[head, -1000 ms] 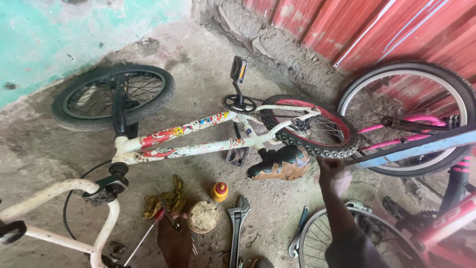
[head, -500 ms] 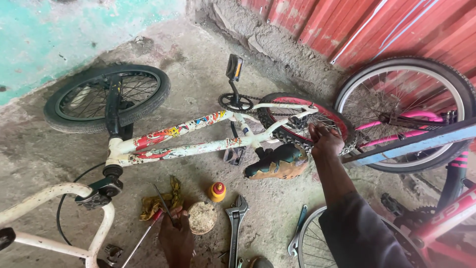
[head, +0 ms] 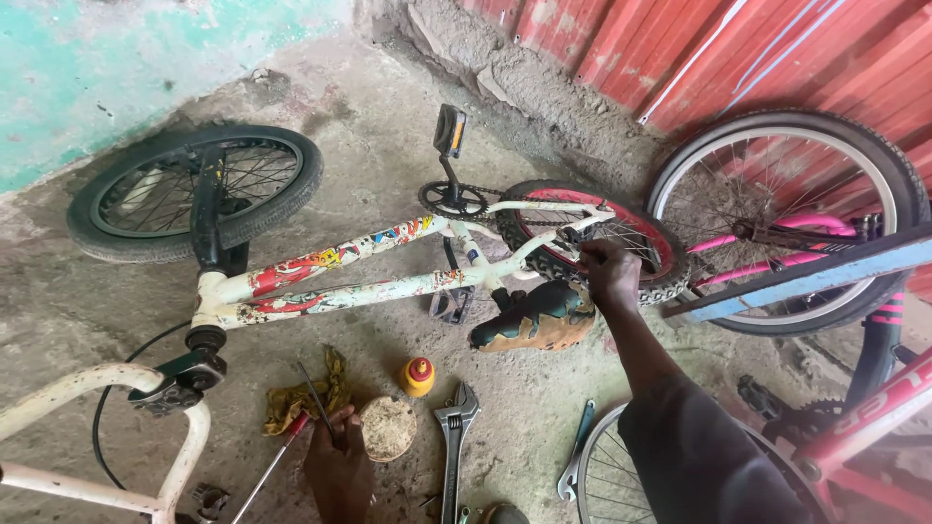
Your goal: Repairing a bicycle by adjusting the chain and frame using pliers and wrenches
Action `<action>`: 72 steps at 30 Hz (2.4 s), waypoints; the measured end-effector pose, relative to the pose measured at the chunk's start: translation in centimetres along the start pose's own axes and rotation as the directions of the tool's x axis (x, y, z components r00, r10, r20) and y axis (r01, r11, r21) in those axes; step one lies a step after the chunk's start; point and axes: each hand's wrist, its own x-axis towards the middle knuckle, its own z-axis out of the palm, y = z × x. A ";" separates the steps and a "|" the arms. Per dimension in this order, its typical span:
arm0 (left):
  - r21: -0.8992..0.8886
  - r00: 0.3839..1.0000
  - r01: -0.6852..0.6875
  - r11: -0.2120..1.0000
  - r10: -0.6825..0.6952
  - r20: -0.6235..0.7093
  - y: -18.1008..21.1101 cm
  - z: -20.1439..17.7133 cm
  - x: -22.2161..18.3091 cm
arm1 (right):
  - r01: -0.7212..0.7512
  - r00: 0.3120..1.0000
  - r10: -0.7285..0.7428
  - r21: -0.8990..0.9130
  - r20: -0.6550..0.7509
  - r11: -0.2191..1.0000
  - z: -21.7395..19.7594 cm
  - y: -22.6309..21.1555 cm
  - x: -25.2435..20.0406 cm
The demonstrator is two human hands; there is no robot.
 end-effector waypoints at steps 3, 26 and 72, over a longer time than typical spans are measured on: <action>-0.027 1.000 -0.011 1.000 0.011 0.002 0.1 0.0 0.1 | -0.009 1.000 0.010 -0.068 0.008 0.998 0.1 -1.0 -0.1; -0.066 0.998 0.050 0.997 -0.047 0.044 -0.5 0.7 0.1 | -0.162 0.938 0.002 0.432 0.346 0.887 0.6 4.1 2.0; -0.834 0.840 0.543 0.095 -0.078 0.537 9.7 20.0 6.4 | 0.034 0.993 -0.066 0.293 0.100 0.955 1.7 3.2 1.8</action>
